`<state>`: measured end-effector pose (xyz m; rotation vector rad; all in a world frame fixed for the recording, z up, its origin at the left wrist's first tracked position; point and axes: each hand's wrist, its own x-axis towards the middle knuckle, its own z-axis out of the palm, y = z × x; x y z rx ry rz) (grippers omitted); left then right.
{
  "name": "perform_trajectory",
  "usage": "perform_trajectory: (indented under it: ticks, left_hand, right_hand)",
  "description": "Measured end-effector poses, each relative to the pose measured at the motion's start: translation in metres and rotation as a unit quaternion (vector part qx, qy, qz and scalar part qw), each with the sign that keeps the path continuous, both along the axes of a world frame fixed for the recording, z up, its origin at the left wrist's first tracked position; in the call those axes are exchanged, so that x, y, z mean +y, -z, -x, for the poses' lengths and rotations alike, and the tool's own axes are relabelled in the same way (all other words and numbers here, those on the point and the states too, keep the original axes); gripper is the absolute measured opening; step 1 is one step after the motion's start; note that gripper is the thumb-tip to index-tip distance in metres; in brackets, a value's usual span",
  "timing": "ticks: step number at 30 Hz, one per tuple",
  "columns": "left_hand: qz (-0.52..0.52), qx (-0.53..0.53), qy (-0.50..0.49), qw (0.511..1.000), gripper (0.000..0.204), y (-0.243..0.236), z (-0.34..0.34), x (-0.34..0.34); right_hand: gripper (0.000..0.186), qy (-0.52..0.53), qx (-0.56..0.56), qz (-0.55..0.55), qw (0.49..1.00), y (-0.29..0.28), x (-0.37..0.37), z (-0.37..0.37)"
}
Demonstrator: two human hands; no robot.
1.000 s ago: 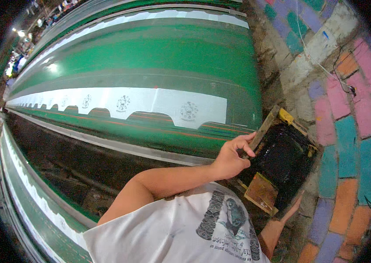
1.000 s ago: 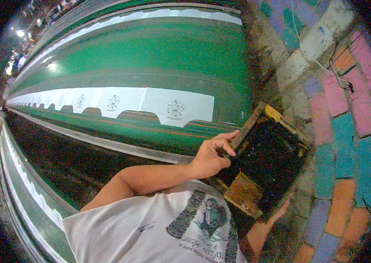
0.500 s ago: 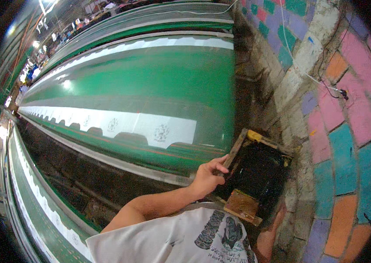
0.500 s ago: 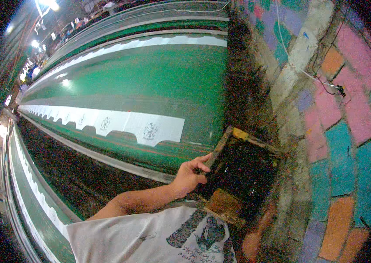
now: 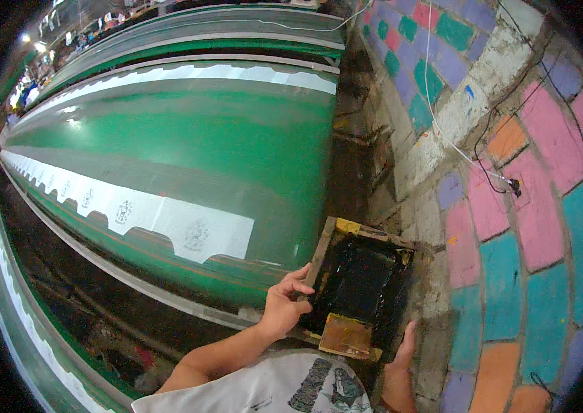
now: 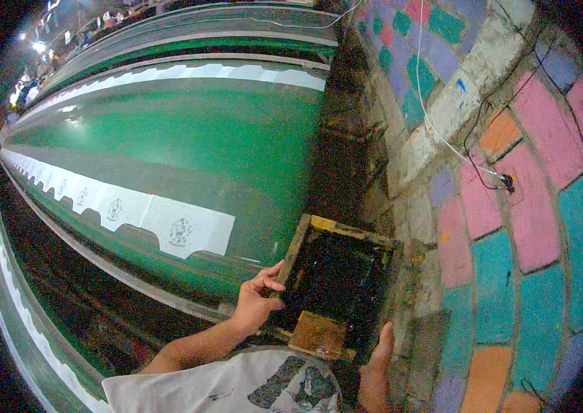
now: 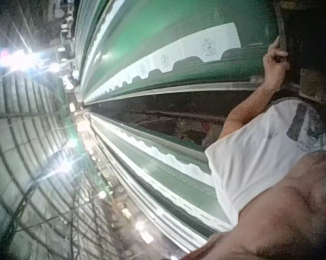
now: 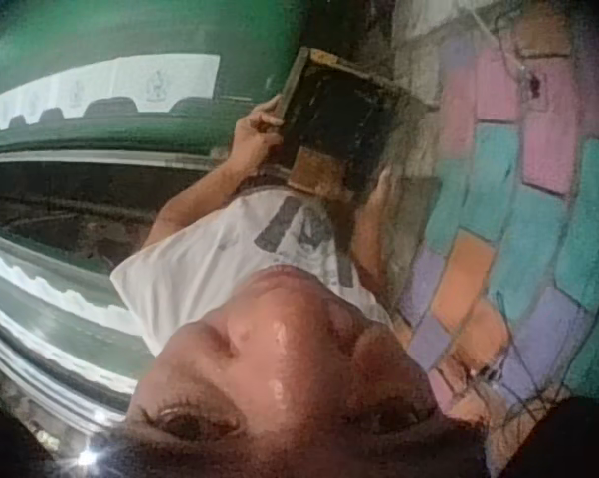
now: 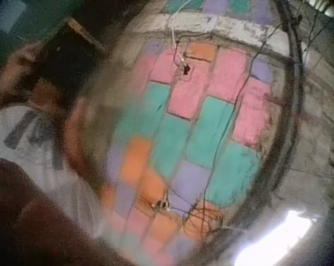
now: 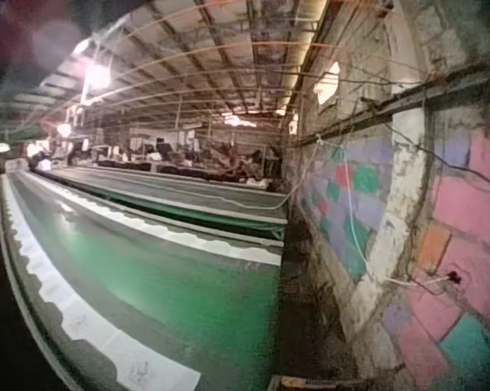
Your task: The person uses a squeegee to spread ink across a screen printing frame held over a long white sheet on a green conveyor. The person repeatedly wipes the screen surface and adjusts the frame position along the conveyor.
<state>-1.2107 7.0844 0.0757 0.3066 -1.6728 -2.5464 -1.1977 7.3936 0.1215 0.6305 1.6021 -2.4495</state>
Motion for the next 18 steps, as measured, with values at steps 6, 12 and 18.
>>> perform_trajectory:
  ticks: [6, 12, 18]
  left_hand:
    - [0.025, -0.006, -0.069, 0.997, 0.033, 0.000, 0.043, 0.055]
    - [0.048, -0.004, -0.156, 0.987, 0.031, -0.002, 0.067, 0.137]
    - [0.077, 0.026, -0.204, 0.976, 0.013, -0.016, 0.100, 0.170]
  right_hand:
    - [0.064, 0.024, -0.066, -0.041, 0.997, 0.052, 0.072, 0.080]
    - [0.058, -0.086, -0.018, -0.187, 0.978, 0.037, 0.130, 0.168]
    - [0.050, -0.176, 0.053, -0.084, 0.979, 0.067, 0.172, 0.235]
